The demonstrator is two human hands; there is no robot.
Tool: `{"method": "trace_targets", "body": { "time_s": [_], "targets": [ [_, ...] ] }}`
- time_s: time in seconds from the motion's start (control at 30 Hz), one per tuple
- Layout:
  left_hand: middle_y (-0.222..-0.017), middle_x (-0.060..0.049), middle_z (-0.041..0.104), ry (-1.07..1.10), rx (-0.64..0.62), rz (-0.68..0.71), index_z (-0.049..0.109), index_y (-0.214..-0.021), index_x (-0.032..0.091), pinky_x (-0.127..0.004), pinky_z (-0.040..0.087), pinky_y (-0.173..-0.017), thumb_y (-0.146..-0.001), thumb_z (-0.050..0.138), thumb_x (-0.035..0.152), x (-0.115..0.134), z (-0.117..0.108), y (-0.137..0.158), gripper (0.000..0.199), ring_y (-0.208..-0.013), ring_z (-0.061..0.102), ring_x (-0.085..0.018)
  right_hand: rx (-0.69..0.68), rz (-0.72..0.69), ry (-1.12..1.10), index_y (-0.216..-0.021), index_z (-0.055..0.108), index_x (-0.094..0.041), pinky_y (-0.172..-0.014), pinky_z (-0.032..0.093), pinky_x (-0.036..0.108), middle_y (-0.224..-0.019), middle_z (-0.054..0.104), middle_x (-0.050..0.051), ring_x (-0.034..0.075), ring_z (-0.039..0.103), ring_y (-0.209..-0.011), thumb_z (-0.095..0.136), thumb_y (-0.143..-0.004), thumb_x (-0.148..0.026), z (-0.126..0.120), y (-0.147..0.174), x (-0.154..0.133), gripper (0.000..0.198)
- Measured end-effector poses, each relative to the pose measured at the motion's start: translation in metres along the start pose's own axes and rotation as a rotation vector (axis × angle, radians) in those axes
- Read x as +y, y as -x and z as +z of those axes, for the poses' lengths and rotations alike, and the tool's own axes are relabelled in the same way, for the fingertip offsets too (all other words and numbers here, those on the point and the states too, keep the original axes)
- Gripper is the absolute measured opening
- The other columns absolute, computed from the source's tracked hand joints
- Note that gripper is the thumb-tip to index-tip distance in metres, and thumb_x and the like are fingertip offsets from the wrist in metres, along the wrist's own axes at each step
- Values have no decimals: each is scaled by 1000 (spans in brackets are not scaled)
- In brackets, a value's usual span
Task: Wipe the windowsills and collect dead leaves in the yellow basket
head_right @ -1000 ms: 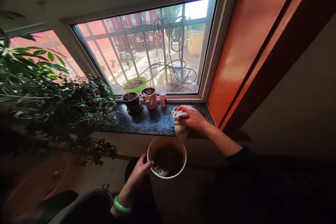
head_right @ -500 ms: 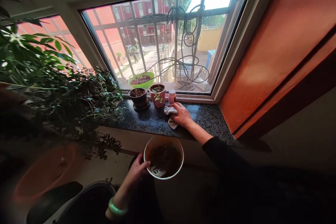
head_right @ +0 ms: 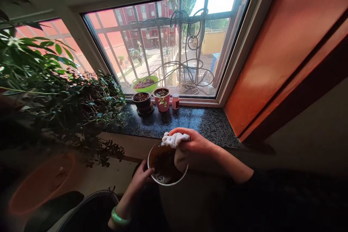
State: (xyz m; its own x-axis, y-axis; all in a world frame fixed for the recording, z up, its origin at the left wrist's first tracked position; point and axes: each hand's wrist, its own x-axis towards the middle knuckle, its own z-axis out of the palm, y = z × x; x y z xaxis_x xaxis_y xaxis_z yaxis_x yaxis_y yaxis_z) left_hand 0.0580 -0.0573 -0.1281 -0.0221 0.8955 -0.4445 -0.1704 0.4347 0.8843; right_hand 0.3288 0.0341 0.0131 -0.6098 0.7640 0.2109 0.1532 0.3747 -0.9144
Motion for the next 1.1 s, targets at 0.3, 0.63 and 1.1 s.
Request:
{"method": "trace_targets", "body": {
  "time_s": [0.3, 0.63, 1.1],
  "targets": [
    [-116, -15, 73, 24, -60, 3, 65, -116, 15, -39, 56, -86, -61, 82, 35, -1, 18, 4, 62, -107, 68, -33, 573, 341, 895, -107, 71, -19, -110, 42, 57, -124, 70, 15, 37, 60, -123, 70, -75, -32, -97, 15, 74, 34],
    [-110, -16, 75, 28, -37, -17, 66, -116, 14, -45, 57, -90, -48, 89, 41, -15, 28, -13, 76, -111, 68, -39, 128, -127, 372, -106, 68, -25, -91, 52, 31, -110, 74, 2, 20, 68, -102, 61, -77, -10, 29, 4, 4, 34],
    [-109, -17, 76, -23, -108, 1, 70, -107, 12, -43, 55, -94, -53, 89, 35, -3, 52, -3, 62, -110, 69, -38, 587, 735, 1153, -127, 57, -7, -104, 45, 45, -125, 61, 27, 36, 59, -119, 57, -93, -35, -97, 6, 65, 44]
  ]
}}
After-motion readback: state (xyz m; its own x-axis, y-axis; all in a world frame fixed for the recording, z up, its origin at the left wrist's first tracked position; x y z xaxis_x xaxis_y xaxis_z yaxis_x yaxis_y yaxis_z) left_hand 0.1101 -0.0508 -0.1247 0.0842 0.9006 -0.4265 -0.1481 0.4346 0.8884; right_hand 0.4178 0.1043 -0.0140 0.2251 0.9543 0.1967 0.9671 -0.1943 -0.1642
